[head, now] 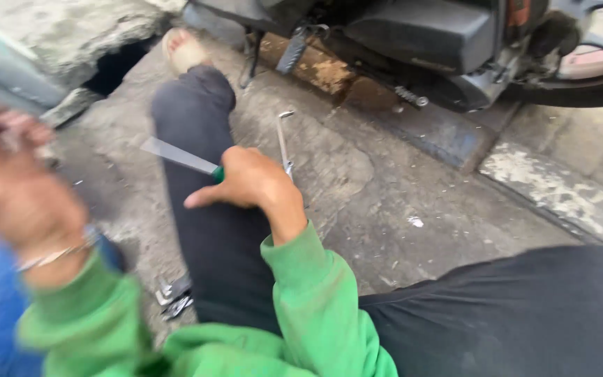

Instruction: Using a screwdriver to remove screws from a motorcycle's air filter housing for maintenance.

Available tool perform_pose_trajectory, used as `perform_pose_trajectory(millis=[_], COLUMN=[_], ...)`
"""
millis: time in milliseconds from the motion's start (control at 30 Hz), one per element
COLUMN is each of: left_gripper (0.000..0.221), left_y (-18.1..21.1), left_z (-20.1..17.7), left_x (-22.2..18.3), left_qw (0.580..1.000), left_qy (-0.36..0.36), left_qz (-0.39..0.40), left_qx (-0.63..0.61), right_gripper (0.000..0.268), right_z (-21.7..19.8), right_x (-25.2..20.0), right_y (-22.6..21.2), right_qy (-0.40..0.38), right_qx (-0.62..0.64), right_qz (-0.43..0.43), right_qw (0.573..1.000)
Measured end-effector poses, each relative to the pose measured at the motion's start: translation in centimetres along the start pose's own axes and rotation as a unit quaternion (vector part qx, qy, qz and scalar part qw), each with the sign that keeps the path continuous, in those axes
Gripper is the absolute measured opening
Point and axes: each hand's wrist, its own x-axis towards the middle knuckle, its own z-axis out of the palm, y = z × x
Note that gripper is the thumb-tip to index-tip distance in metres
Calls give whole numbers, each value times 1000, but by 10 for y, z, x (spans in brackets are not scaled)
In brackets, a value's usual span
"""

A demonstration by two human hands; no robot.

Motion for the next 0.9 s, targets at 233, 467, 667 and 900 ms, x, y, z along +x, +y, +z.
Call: perform_pose_trajectory(millis=[233, 467, 667, 900], left_gripper=[15, 17, 18, 17], left_y=[86, 69, 47, 53], left_z=[185, 197, 152, 91], left_x=[16, 16, -3, -15], left_qw=[989, 986, 991, 994], left_qy=[-23, -69, -91, -62], left_qz=[91, 102, 74, 85], left_qx=[-115, -114, -61, -17], right_gripper=[62, 33, 16, 31], right_z=[93, 94, 111, 95], right_x=[106, 105, 110, 98], right_y=[86, 82, 83, 84], right_qy=[104, 42, -50, -46], right_qx=[130, 148, 187, 312], right_qz=[97, 103, -48, -20], right_qw=[981, 983, 980, 949])
